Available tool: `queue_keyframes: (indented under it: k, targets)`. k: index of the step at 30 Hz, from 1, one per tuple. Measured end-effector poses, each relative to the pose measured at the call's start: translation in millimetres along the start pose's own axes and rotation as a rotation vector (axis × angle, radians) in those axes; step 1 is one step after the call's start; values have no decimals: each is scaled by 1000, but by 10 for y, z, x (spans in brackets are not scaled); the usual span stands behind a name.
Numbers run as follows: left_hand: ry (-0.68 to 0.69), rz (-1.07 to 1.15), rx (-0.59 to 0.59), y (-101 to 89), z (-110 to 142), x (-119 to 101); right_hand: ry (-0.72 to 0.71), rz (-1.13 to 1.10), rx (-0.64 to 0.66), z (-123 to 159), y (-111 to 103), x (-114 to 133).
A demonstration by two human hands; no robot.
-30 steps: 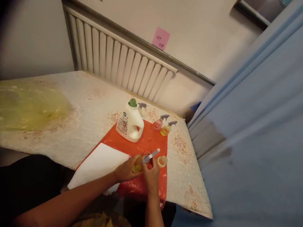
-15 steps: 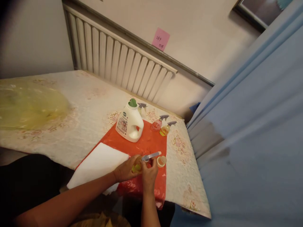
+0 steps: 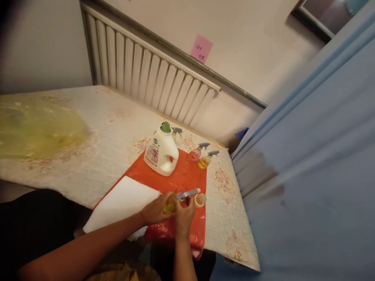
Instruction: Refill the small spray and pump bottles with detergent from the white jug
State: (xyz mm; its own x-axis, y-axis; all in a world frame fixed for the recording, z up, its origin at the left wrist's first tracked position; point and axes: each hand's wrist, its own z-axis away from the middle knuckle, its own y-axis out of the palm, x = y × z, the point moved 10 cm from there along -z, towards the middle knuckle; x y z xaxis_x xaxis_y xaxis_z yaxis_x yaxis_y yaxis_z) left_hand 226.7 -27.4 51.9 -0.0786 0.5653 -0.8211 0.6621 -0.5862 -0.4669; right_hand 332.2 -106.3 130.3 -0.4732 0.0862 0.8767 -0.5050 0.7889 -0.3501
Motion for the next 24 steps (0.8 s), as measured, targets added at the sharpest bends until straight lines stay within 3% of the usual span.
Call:
queue_keyframes:
  k: [6, 14, 24]
  targets:
    - [12, 0, -17, 7, 20, 30, -21, -36, 182, 46, 74, 42]
    - [5, -15, 4, 24, 21, 44, 13, 42, 56, 2, 31, 42]
    - [-55, -8, 60, 98, 11, 195, 41, 14, 250, 123, 151, -203]
